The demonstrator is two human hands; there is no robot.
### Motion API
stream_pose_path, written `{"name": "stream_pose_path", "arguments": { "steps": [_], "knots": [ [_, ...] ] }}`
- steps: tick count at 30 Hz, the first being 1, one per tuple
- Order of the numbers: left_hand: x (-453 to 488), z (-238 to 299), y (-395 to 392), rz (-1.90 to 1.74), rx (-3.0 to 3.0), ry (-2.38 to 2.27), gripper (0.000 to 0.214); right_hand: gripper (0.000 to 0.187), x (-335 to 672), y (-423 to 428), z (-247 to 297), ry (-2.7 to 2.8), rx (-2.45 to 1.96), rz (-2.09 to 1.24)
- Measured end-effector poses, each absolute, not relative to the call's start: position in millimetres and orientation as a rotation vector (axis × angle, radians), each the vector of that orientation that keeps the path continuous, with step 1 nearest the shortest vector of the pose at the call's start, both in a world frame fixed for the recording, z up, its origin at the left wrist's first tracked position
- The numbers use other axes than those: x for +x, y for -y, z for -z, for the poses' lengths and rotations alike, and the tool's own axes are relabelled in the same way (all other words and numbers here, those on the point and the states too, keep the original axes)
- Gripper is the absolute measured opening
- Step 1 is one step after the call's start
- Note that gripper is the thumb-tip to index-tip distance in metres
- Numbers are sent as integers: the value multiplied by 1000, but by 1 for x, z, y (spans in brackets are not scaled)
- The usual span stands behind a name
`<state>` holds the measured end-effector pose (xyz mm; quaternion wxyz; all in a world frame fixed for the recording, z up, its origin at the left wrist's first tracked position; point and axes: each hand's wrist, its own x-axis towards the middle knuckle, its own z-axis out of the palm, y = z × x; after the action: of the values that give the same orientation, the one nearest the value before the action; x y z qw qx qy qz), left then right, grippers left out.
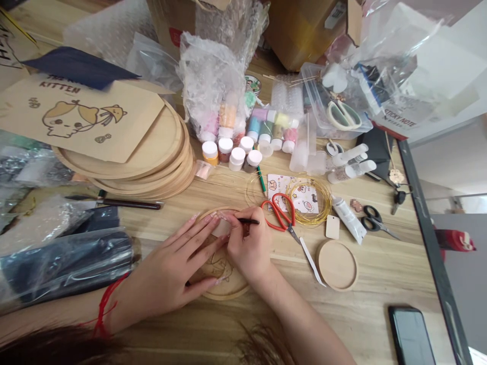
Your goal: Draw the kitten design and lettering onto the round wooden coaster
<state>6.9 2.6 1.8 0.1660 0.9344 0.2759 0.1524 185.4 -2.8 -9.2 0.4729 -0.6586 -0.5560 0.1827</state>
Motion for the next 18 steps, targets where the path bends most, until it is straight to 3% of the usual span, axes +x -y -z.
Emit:
{"name": "stream_pose_path", "arguments": {
  "steps": [18],
  "knots": [
    [6,-1,-2,-463,2618,-786,62,11,185,1,11,1384,-1626,-447]
  ]
}}
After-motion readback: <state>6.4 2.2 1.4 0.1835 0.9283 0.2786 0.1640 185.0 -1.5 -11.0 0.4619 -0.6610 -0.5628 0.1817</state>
